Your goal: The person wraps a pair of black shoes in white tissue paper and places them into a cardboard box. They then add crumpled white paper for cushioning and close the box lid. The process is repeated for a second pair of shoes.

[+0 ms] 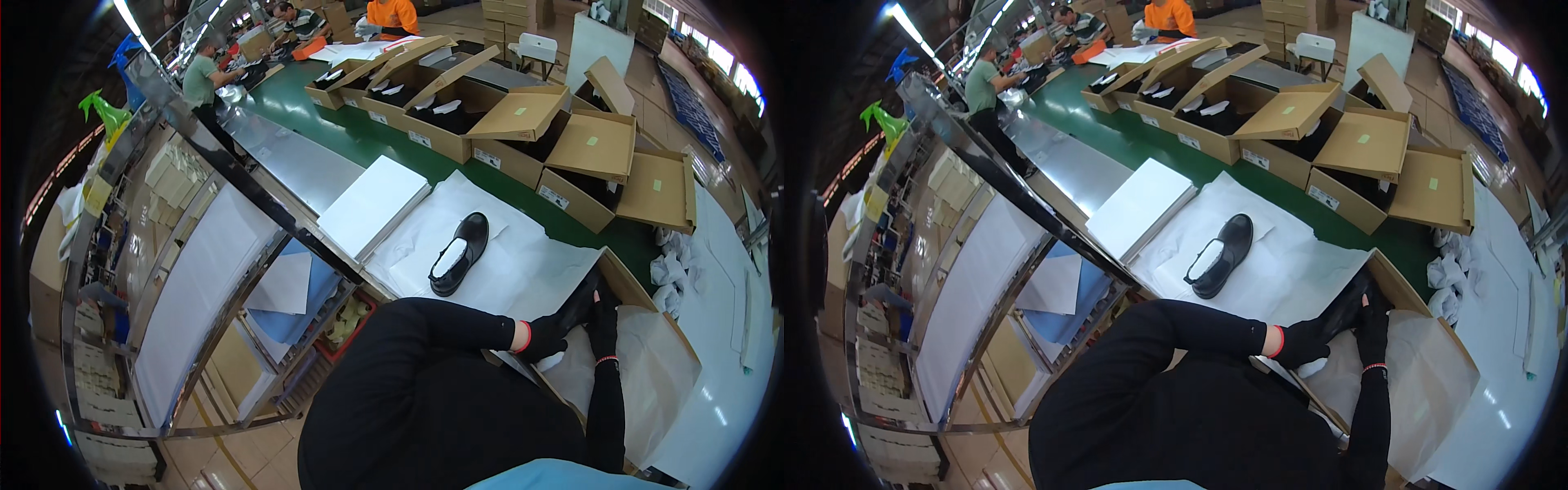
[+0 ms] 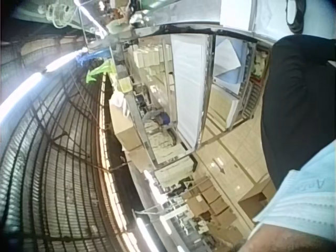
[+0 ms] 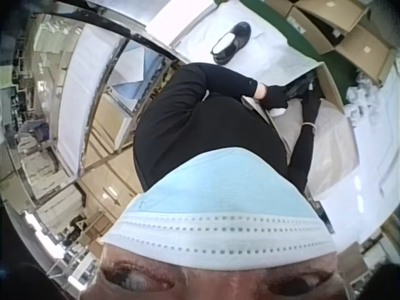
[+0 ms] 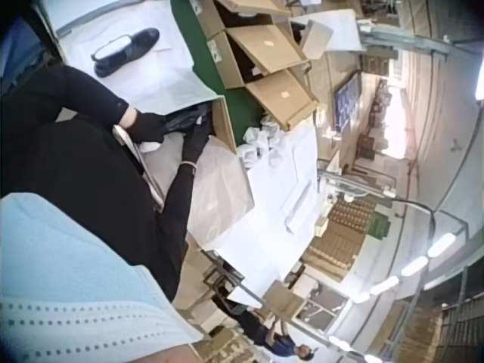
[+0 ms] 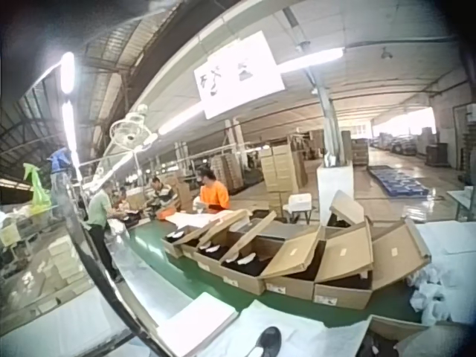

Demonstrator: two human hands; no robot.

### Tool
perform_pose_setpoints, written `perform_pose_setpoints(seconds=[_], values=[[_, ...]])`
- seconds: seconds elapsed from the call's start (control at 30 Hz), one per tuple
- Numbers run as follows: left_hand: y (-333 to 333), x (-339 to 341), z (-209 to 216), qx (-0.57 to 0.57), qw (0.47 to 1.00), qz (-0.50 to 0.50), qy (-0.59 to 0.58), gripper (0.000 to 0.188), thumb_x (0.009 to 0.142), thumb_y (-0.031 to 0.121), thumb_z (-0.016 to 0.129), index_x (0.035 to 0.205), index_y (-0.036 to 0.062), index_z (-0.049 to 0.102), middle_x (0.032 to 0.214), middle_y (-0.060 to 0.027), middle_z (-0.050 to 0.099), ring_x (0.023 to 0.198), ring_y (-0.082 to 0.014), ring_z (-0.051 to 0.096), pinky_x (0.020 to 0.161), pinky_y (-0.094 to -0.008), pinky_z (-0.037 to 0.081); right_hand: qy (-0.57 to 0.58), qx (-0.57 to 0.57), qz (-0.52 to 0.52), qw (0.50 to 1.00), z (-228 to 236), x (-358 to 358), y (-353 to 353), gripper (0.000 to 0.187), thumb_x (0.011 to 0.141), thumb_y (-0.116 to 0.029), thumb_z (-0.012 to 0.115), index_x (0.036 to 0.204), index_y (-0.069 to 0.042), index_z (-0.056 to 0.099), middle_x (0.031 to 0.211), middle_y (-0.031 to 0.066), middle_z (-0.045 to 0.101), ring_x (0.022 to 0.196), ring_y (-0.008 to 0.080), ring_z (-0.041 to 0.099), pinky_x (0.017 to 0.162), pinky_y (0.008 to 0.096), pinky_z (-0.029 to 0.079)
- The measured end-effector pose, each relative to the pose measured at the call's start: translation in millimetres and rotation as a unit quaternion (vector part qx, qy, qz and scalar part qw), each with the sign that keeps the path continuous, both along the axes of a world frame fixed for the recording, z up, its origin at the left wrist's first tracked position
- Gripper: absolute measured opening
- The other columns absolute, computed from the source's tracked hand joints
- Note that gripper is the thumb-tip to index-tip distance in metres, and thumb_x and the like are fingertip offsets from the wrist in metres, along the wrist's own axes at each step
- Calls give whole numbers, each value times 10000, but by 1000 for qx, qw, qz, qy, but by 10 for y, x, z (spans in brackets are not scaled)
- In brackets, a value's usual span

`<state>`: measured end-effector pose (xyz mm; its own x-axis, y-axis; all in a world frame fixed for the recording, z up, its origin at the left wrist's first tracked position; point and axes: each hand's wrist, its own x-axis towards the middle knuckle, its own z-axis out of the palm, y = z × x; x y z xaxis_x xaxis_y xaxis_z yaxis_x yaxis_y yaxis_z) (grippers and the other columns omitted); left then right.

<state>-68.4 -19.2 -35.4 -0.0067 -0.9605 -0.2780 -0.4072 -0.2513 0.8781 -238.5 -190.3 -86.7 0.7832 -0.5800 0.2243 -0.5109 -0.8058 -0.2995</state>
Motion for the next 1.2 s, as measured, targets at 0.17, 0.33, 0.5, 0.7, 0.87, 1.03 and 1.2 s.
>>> perform_pose_setpoints(seconds=[0.17, 0.33, 0.5, 0.7, 0.87, 1.03, 1.2], values=[[-159, -52, -506, -44, 998, -19, -41, 495, 785, 225, 629, 1196, -10, 484, 1046, -240, 583, 1015, -379, 563, 869, -446, 462, 26, 42, -28, 998, 14, 84, 17, 943, 635, 46, 715, 1462, -184, 326, 1371, 150, 462, 1183, 362, 470, 1006, 417, 392], [-85, -135, -370, -22, 998, 57, 4, 337, 810, 222, 595, 1060, -2, 566, 952, -226, 597, 996, -354, 555, 866, -448, 455, 13, 35, -22, 999, -13, 51, -41, 924, 618, 69, 673, 1451, -161, 348, 1278, 180, 509, 1077, 374, 511, 943, 421, 408], [-77, 142, -44, -357, 892, -107, -255, 303, 778, 227, 646, 1021, 50, 606, 1003, -182, 601, 1030, -325, 549, 878, -418, 440, -18, 36, 4, 999, 93, -7, -31, 954, 603, 31, 725, 1453, -153, 334, 1344, 183, 473, 1182, 362, 475, 1019, 428, 379], [294, 1102, -427, -245, 914, 136, -293, 635, 759, 345, 709, 1255, 13, 493, 1277, -211, 488, 1183, -386, 461, 1043, -508, 303, -26, 87, -2, 996, 112, -69, -51, 861, 628, -16, 737, 1411, -78, 386, 1351, 172, 478, 1242, 349, 447, 1061, 405, 354], [680, 1346, -951, -231, 875, 122, -407, 562, 772, 326, 707, 1202, 12, 528, 1310, -203, 479, 1273, -404, 397, 1037, -516, 310, -70, 143, -10, 987, 690, 37, 109, 708, 698, -68, 753, 1346, -68, 466, 1303, 144, 524, 1208, 317, 488, 1014, 367, 393], [502, 1379, -595, -264, 914, 227, -207, 339, 817, 167, 668, 1105, 27, 554, 1056, -165, 597, 1007, -334, 586, 838, -386, 463, -106, 144, -3, 984, 1277, 136, 351, 630, 736, -75, 728, 1322, -58, 498, 1293, 139, 531, 1199, 286, 508, 999, 345, 397], [395, 743, 597, -392, 905, 116, -117, 353, 750, 91, 667, 1085, 99, 556, 1042, -131, 611, 923, -327, 630, 760, -372, 501, -204, 227, 68, 950, 2241, 642, 808, 560, 791, -107, 700, 1317, -53, 516, 1307, 133, 537, 1238, 245, 494, 1027, 341, 370]])
